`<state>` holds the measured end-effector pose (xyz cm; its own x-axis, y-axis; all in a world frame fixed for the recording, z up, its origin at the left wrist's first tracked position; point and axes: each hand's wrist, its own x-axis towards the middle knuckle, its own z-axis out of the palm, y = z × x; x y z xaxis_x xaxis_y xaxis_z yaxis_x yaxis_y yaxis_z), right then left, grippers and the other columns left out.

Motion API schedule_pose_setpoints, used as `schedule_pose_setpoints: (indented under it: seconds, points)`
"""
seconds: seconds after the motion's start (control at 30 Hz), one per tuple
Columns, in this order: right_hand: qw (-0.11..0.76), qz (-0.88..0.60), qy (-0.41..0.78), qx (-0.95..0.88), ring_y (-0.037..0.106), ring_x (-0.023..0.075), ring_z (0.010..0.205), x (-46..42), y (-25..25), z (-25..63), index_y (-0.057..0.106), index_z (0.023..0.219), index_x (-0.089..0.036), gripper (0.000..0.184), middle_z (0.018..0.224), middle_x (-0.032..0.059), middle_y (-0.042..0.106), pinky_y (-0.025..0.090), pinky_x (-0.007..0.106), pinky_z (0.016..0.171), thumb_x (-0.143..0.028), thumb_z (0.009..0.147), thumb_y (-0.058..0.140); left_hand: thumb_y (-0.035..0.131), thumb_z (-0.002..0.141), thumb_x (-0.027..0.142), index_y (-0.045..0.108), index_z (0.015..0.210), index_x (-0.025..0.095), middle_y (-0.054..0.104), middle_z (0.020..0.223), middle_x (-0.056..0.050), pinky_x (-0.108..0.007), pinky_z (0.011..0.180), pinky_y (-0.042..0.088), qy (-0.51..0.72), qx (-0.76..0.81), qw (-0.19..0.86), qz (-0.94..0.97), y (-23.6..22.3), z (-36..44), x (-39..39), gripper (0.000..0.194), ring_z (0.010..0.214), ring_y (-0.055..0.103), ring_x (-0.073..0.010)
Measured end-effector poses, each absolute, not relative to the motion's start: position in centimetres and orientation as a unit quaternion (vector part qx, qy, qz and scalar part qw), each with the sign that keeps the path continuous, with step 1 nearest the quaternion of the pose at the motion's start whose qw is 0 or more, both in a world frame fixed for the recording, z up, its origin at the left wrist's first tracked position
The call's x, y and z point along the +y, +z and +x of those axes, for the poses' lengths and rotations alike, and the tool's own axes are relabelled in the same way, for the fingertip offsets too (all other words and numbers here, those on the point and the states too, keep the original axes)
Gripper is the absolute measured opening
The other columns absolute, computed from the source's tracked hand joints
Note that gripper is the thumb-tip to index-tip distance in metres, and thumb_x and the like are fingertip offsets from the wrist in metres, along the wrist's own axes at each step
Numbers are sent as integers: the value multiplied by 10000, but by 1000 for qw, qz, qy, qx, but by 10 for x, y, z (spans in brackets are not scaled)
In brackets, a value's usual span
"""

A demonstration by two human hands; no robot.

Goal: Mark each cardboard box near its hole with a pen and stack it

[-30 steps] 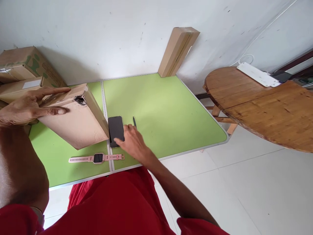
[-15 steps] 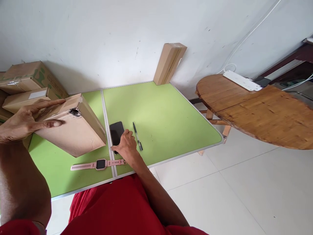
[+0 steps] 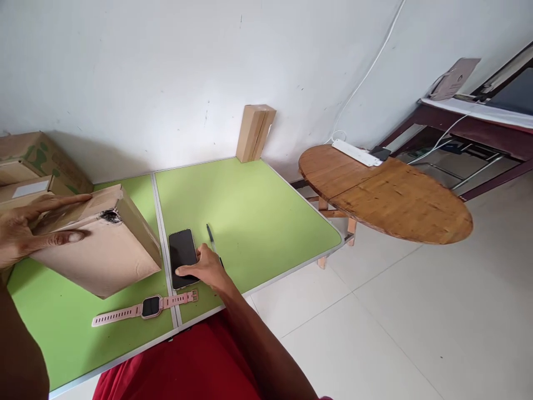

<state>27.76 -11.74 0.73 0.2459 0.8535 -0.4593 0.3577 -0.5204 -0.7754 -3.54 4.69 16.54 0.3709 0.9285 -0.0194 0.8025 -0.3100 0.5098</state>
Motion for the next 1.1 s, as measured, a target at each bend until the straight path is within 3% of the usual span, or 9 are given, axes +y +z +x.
schedule_pose_setpoints:
  seconds: [0.07,0.13,0.27,0.37,0.47,0.6,0.7,0.93,1.1]
  points:
    - [371,-661,585,-289,723,196,860,-122,2,282,644,952,-195,481,986,46,761,519,265,638,-464,776,1002,851,632,870,723,1509,481,659,1618,4,-685,1310,435,142,537,230,799,166,-29,48,968,1517,588,-471]
    - [436,-572,671,-181,692,168,756,-124,-2,281,677,946,-191,439,884,25,733,531,264,598,-541,872,931,880,651,828,727,1503,470,659,1632,4,-672,1320,422,138,529,239,802,167,-23,48,936,1537,571,-458]
    - [475,-482,735,-45,725,173,653,-119,0,272,712,1159,-195,320,840,16,750,603,291,575,-509,1113,671,899,684,774,724,1502,470,669,1623,7,-655,1322,420,138,517,254,806,169,-17,48,890,1541,566,-432]
    - [489,-411,768,42,827,255,711,-113,7,268,642,1338,-172,303,899,59,801,717,447,739,-408,1183,534,900,665,784,732,1504,445,658,1622,-17,-659,1326,411,144,519,245,806,170,-18,48,920,1532,568,-439]
    - [497,-370,782,69,879,328,847,-108,10,268,572,1460,-128,362,988,151,835,723,517,844,-344,1202,439,892,682,794,717,1526,434,650,1628,-28,-658,1337,396,147,524,244,802,170,-20,48,934,1545,554,-441]
    - [522,-329,783,78,865,313,916,-105,7,271,601,1418,-88,393,1011,212,836,684,374,750,-373,1198,443,886,691,785,710,1527,453,644,1629,-23,-654,1337,394,148,531,243,798,170,-22,49,916,1553,550,-429]
    - [517,-299,798,78,834,300,927,-101,4,277,637,1382,-86,503,1062,235,830,622,327,664,-502,1194,426,900,656,791,714,1516,477,640,1623,-16,-657,1338,390,143,531,244,799,170,-21,47,934,1556,544,-423]
    - [505,-264,822,17,740,240,772,-90,-10,279,732,1230,-130,840,981,173,814,513,298,585,-762,1156,182,932,684,754,719,1504,476,659,1589,0,-617,1338,404,147,519,258,802,172,-14,44,892,1541,554,-400]
    - [553,-298,777,-49,777,248,857,-113,-12,285,794,1158,-130,816,1045,160,821,623,379,751,-812,1121,346,938,693,756,732,1521,374,661,1504,-64,-611,1294,446,138,491,277,814,177,6,43,935,1444,606,-406]
